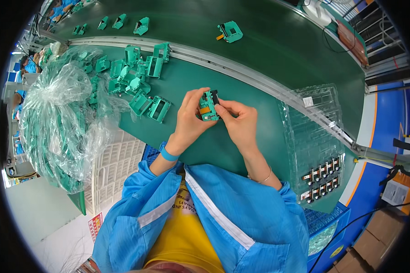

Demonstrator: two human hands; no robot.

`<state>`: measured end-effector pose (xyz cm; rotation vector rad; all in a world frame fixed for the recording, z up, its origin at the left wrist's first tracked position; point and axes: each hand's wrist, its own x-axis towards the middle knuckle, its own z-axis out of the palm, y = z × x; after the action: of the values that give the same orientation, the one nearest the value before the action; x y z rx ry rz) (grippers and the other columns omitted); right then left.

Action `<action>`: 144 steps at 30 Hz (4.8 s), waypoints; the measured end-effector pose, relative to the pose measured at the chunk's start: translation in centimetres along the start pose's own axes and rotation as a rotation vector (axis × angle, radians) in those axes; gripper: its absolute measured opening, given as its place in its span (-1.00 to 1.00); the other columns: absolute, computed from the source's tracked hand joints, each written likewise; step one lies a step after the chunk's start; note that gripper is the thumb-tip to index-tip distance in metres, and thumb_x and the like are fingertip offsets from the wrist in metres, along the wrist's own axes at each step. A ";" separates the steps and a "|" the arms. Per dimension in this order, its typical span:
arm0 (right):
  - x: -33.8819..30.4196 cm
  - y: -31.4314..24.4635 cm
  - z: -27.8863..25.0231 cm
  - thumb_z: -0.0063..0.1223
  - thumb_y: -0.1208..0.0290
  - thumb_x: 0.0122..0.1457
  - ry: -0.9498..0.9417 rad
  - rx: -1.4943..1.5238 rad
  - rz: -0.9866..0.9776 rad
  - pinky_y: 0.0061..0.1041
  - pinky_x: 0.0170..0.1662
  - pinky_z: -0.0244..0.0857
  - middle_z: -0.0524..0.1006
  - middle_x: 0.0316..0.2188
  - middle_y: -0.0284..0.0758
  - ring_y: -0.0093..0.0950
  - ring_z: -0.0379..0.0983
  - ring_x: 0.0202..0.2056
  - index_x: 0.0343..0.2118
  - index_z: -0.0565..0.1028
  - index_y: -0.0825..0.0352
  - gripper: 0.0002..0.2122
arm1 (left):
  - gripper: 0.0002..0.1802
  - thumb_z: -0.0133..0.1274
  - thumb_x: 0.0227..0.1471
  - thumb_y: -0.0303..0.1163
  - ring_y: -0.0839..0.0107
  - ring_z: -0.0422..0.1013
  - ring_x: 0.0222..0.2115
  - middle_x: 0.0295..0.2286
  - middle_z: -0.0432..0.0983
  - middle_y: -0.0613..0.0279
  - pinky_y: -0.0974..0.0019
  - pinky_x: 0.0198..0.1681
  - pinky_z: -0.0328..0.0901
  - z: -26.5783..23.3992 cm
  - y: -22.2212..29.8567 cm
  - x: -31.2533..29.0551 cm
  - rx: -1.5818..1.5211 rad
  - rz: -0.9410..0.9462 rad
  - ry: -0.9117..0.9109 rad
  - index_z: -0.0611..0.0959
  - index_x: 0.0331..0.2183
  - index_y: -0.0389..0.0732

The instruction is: Assembling black components into green plastic housings on an industrial assembly line.

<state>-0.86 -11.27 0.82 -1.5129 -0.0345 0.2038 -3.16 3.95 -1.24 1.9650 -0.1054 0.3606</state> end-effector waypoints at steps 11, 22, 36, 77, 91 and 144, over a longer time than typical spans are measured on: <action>1.0 1.4 -3.4 0.22 0.65 0.08 -0.205 0.316 0.288 -0.60 -0.20 0.44 0.64 -0.35 -0.22 -0.59 0.56 -0.32 -0.25 0.62 0.46 -0.84 | -0.18 0.44 -0.37 -0.54 0.21 0.48 -0.19 -0.13 0.43 0.10 0.29 -0.25 0.52 0.4 -0.1 0.1 0.018 0.067 -0.113 0.48 0.02 -0.21; -0.5 1.9 -1.6 0.19 0.58 0.14 -0.083 0.110 0.157 -0.57 -0.30 0.50 0.64 -0.38 -0.20 -0.53 0.57 -0.37 -0.22 0.62 0.49 -0.84 | -0.18 0.44 -0.37 -0.48 0.12 0.49 -0.18 -0.10 0.46 0.10 0.22 -0.16 0.45 1.2 -1.2 -1.5 -0.055 0.071 -0.079 0.46 0.02 -0.16; 0.7 2.4 -1.9 0.07 0.42 0.20 -0.115 -0.326 -0.117 -0.52 -0.47 0.27 0.55 -0.58 -0.21 -0.62 0.40 -0.57 -0.15 0.59 0.35 -0.79 | -0.15 0.38 -0.31 -0.49 0.00 0.42 -0.07 -0.07 0.43 -0.04 0.15 -0.03 0.38 2.0 -1.3 0.6 -0.008 -0.097 -0.199 0.40 0.08 -0.21; -9.9 -1.5 -36.3 0.00 0.55 0.01 0.475 -1.807 0.259 -0.10 -0.26 0.35 0.58 -0.36 -0.06 -0.04 0.51 -0.30 -0.24 0.57 0.27 -0.77 | -0.14 0.48 -0.37 -0.32 -0.07 0.40 -0.08 -0.11 0.44 -0.07 0.10 -0.01 0.33 -6.3 -1.9 1.7 0.246 -0.039 -0.258 0.41 -0.01 -0.29; -14.6 -2.8 -36.4 0.16 0.49 -0.08 0.447 -1.860 0.106 -0.13 -0.38 0.37 0.53 -0.45 -0.12 -0.08 0.51 -0.41 -0.52 0.49 0.35 -0.91 | -0.50 0.01 0.20 -0.18 -0.02 0.42 -0.29 -0.29 0.50 -0.09 0.09 -0.17 0.33 -7.6 -0.1 -0.5 -0.212 -0.368 -0.224 0.40 0.09 -0.22; -6.8 -0.8 -5.0 0.02 0.68 0.03 0.063 -1.324 -0.319 -0.25 -0.18 0.44 0.46 -0.09 -0.07 -0.11 0.49 -0.17 -0.13 0.49 0.42 -0.71 | -0.10 0.32 -0.09 -0.43 0.44 0.34 -0.21 0.05 0.27 0.15 0.31 -0.20 0.36 -7.0 -3.0 0.6 -0.281 -0.211 -0.254 0.15 0.19 -0.11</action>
<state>-6.69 -17.32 2.00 -2.7902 -0.4257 -0.1845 -3.28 11.57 -1.08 1.7155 -0.1047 -0.0426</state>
